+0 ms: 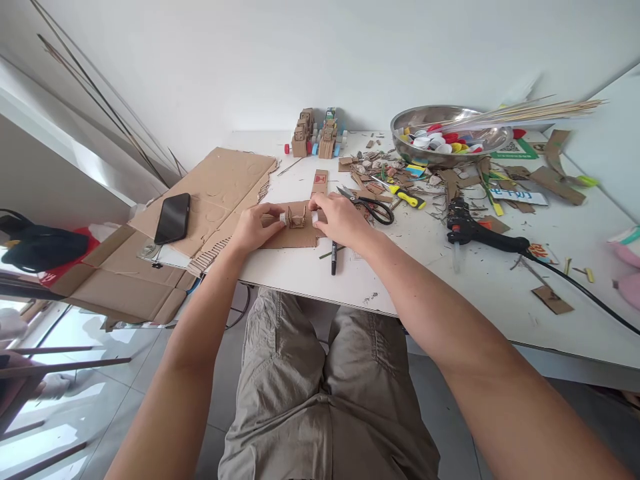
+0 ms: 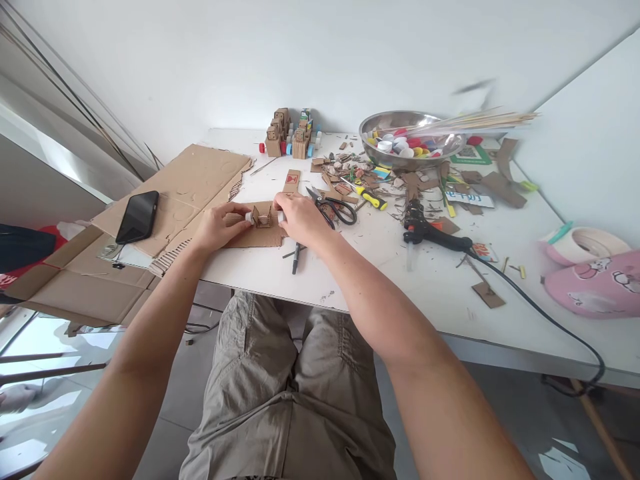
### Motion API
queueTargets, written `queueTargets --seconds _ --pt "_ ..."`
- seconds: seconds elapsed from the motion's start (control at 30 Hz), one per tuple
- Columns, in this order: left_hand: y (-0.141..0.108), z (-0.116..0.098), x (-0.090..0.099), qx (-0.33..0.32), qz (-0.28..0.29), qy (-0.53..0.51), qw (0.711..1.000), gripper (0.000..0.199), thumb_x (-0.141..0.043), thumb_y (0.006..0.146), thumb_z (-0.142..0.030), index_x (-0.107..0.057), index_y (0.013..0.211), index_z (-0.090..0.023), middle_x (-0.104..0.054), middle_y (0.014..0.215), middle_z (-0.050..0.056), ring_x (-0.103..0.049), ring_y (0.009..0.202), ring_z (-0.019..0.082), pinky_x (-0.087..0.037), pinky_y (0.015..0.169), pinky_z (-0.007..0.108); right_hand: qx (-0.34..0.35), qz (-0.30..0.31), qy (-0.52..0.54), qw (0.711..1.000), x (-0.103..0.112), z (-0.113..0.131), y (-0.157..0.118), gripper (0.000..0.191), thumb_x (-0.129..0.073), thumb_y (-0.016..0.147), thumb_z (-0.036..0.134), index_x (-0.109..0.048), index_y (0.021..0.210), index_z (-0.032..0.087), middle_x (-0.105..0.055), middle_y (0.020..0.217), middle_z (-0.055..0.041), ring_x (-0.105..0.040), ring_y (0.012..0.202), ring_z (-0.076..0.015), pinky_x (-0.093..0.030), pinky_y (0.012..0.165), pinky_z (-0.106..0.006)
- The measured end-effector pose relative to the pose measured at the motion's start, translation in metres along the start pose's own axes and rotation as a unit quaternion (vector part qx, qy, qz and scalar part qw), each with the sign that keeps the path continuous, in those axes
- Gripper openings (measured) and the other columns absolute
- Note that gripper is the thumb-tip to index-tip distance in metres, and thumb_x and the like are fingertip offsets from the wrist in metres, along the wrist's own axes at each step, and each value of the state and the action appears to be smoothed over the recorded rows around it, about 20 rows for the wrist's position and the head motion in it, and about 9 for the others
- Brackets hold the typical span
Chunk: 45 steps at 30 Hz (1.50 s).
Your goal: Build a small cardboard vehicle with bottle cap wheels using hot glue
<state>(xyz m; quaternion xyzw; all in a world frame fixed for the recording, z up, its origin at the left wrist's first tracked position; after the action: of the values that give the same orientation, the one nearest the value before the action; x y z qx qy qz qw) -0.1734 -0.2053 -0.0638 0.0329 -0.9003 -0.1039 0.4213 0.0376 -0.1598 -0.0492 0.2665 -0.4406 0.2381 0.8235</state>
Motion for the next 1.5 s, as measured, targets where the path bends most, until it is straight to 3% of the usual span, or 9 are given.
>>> queueTargets --seconds 0.5,1.5 --pt "0.0019 0.0035 0.0002 -0.012 -0.003 0.019 1.000 0.034 -0.075 0.088 -0.051 -0.082 0.108 -0.025 -0.088 0.114 0.007 -0.079 0.114 0.031 -0.062 0.109 0.046 0.019 -0.004 0.001 1.000 -0.0017 -0.0040 0.0006 0.034 -0.066 0.087 0.005 -0.070 0.116 0.023 -0.079 0.117 -0.0119 -0.072 0.115 -0.0345 -0.055 0.102 -0.045" --pt "0.0018 0.0040 0.0009 -0.006 -0.003 0.023 1.000 0.032 -0.072 0.089 -0.051 -0.082 0.107 -0.026 -0.088 0.112 0.006 -0.079 0.112 0.030 -0.062 0.107 0.044 0.005 0.010 -0.013 1.000 -0.0016 -0.0009 0.0023 0.038 -0.065 0.086 -0.001 -0.070 0.117 0.021 -0.080 0.120 -0.0128 -0.075 0.112 -0.0309 -0.055 0.097 -0.038"
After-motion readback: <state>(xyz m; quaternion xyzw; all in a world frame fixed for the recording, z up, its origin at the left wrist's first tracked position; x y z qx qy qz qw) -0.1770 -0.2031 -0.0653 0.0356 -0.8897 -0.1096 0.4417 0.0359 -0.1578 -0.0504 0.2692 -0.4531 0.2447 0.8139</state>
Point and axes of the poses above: each hand's wrist, its own y-axis towards the middle knuckle, its own x-axis out of the back of the hand, z = x × y, the point moved 4 cm from there along y, towards the middle knuckle
